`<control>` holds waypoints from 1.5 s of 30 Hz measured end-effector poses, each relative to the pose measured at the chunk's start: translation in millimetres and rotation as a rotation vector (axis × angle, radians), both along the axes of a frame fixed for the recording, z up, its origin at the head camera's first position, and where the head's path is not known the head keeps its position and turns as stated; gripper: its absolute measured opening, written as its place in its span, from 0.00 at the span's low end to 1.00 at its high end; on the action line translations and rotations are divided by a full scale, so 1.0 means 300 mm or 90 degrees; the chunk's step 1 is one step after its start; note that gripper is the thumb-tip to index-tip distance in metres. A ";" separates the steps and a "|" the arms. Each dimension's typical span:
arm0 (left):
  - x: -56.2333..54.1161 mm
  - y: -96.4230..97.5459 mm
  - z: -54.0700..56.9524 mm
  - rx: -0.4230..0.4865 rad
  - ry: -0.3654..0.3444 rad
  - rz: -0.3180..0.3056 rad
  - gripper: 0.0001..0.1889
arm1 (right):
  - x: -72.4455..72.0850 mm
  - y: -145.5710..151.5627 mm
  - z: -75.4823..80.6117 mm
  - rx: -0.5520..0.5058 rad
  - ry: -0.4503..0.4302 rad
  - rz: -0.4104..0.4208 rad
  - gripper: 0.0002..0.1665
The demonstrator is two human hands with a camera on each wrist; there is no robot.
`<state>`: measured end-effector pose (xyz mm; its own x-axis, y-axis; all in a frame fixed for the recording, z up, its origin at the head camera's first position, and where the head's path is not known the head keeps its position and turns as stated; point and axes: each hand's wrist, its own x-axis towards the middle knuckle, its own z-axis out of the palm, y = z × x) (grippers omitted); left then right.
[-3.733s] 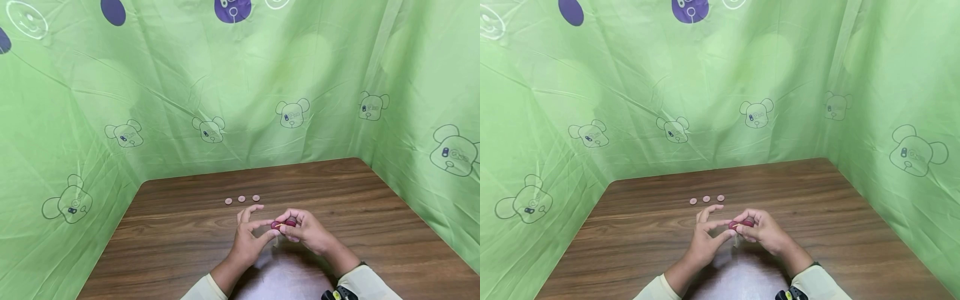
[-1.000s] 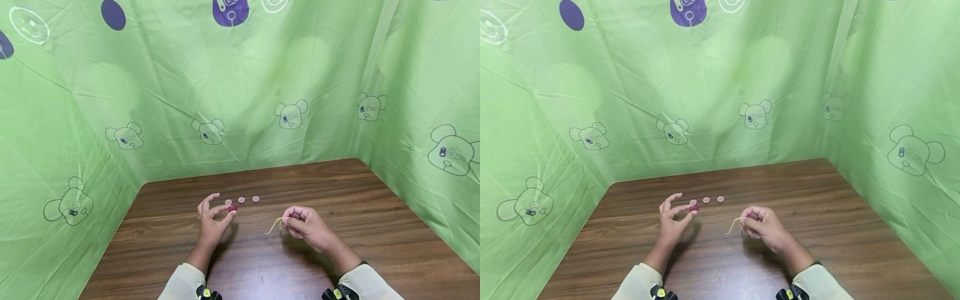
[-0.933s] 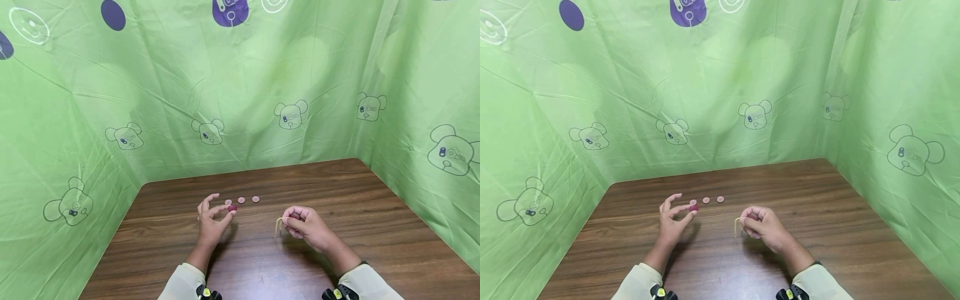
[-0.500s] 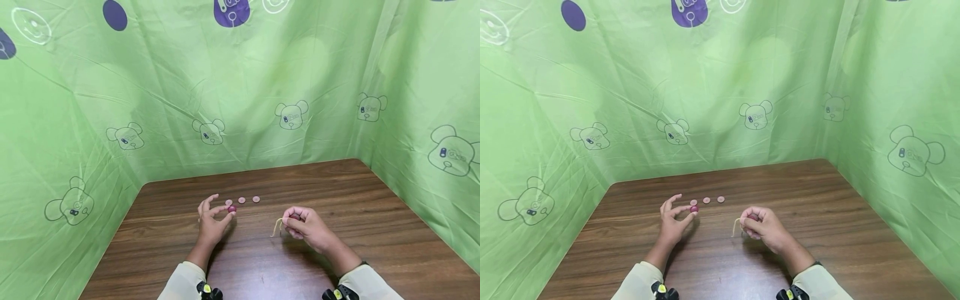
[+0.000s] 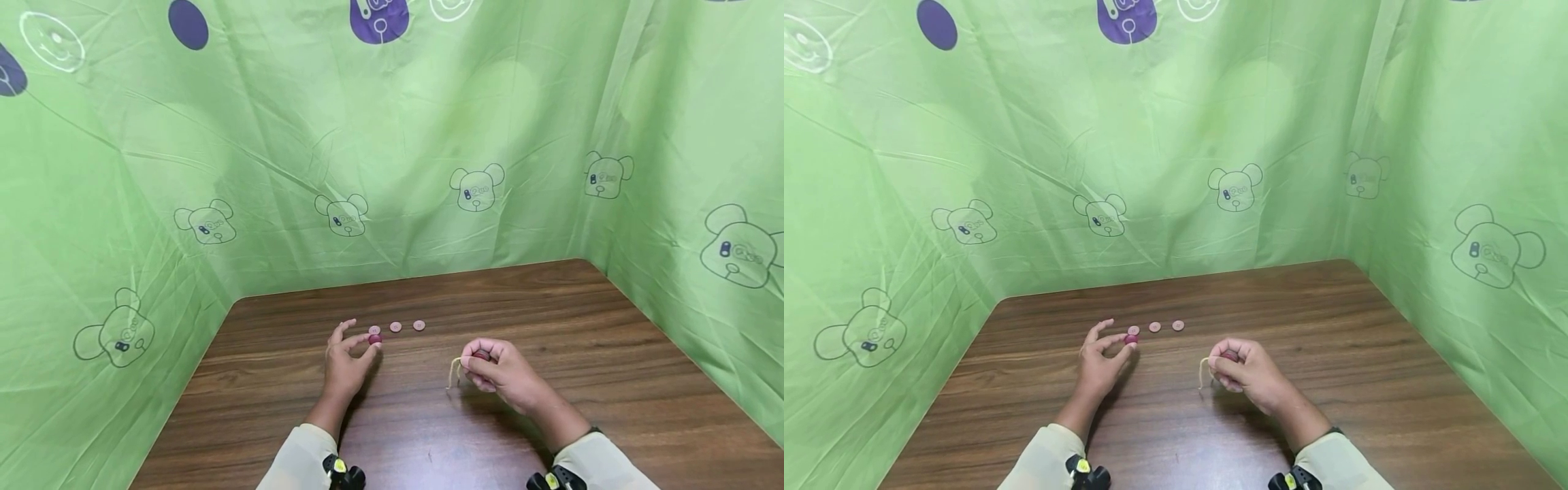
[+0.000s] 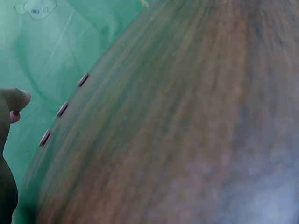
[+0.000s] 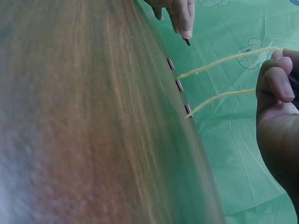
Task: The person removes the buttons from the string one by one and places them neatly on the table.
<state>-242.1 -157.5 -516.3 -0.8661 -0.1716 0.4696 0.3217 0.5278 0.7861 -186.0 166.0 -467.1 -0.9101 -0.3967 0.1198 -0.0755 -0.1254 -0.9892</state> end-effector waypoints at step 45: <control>-0.067 -0.018 -0.037 -0.143 -0.092 -0.001 0.08 | -0.003 0.000 -0.010 0.006 -0.024 0.007 0.07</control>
<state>-262.1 -163.0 -527.4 -0.9270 -0.0757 0.3674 0.2155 0.6942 0.6867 -187.0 166.0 -469.9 -0.9092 -0.4084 0.0815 -0.0368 -0.1160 -0.9926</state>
